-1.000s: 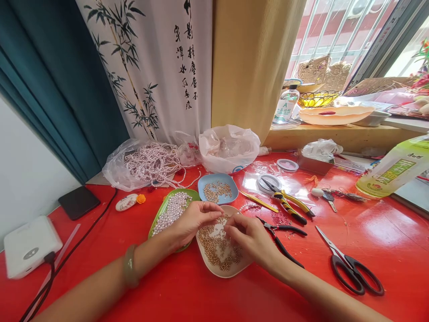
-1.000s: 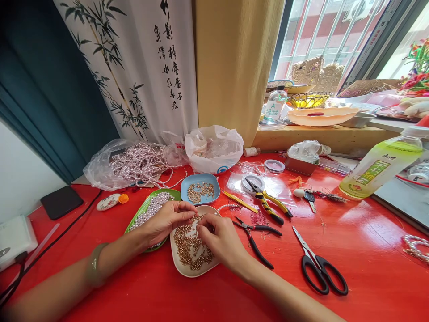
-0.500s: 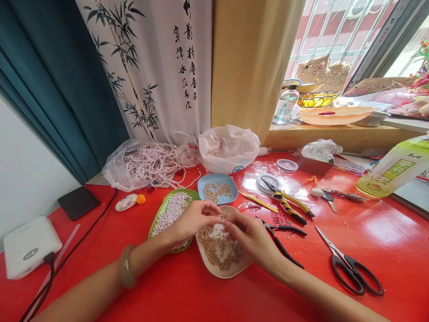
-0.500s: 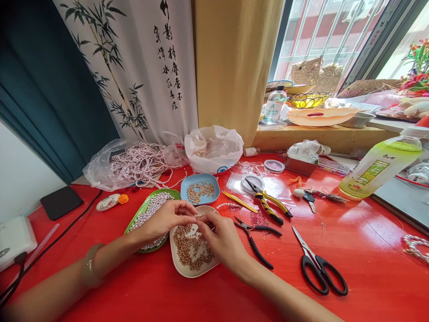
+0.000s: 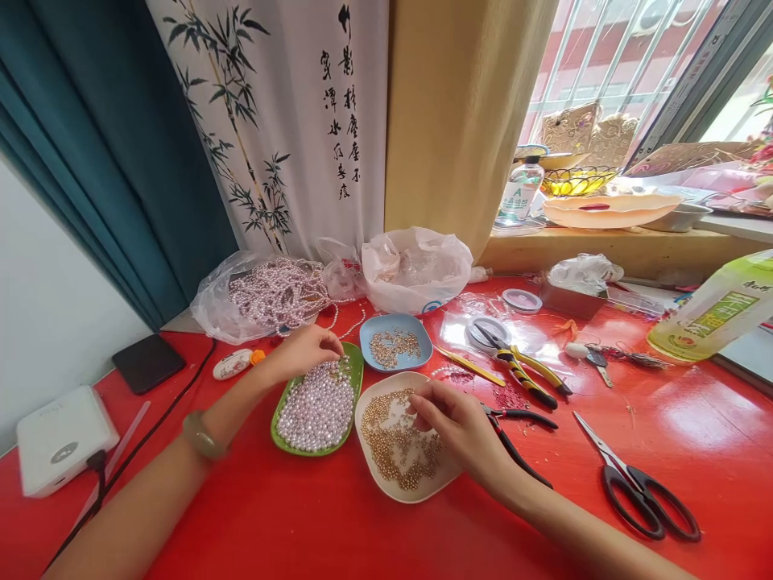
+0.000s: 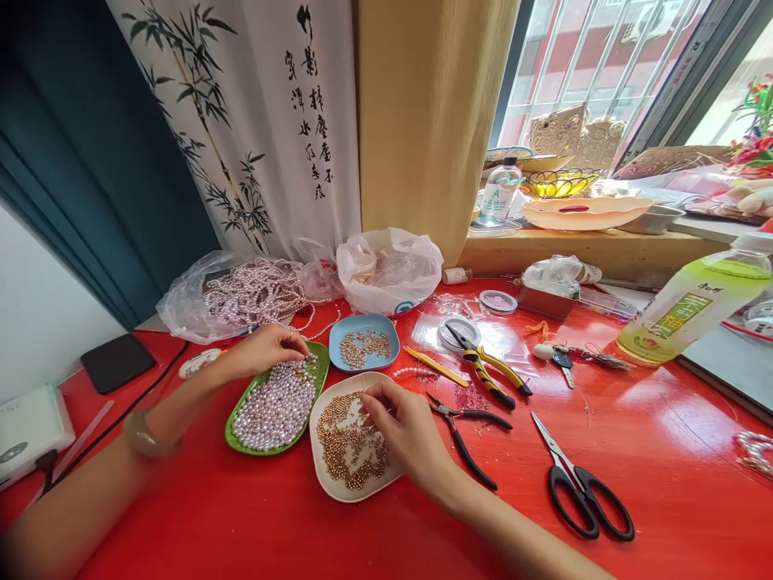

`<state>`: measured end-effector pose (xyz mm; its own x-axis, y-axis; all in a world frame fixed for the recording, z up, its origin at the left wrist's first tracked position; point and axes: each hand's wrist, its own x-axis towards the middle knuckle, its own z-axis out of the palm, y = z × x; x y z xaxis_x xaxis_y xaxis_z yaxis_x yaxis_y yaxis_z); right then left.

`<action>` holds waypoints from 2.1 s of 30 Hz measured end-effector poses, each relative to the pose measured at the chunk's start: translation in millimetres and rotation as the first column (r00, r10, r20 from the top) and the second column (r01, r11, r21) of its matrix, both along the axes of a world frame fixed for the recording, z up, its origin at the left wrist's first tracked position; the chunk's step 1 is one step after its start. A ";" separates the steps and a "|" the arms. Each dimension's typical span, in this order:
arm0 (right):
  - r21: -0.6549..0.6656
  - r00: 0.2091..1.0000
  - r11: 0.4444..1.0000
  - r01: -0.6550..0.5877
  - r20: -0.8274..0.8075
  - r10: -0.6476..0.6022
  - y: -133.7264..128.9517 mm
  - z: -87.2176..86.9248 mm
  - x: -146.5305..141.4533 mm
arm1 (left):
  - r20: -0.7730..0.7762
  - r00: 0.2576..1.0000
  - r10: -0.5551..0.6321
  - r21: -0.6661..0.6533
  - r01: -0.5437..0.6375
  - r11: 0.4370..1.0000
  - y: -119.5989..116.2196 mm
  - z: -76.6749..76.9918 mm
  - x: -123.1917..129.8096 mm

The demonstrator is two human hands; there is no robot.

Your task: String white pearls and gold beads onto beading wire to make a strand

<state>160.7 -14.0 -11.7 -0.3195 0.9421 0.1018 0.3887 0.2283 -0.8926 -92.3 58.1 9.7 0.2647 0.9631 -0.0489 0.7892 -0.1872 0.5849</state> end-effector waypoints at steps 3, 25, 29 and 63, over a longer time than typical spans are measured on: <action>-0.003 1.000 1.000 0.000 0.010 0.000 0.1 -0.1 -0.2 | -0.032 0.999 -0.010 0.005 0.010 1.000 4.1 -10.3 -2.9; -0.036 0.997 0.999 -0.040 -0.066 0.037 -3.9 3.5 -1.6 | 0.199 0.976 0.083 0.020 -0.089 0.996 -7.9 -15.8 29.9; -0.010 0.994 0.997 -0.081 -0.071 0.080 -9.4 6.8 -3.3 | 0.635 0.764 0.112 -0.223 0.043 0.974 -23.6 -12.7 50.7; -0.259 0.965 0.960 -0.106 -0.261 0.036 -9.8 7.3 -4.3 | 0.841 0.412 0.351 -0.475 0.250 0.844 -52.0 -16.1 80.2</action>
<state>156.4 -23.8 -4.3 -0.3833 0.9212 -0.0665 0.1357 -0.0150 -0.9906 -12.2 6.1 -6.4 0.3927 0.8857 -0.2476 -0.2346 0.3568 0.9042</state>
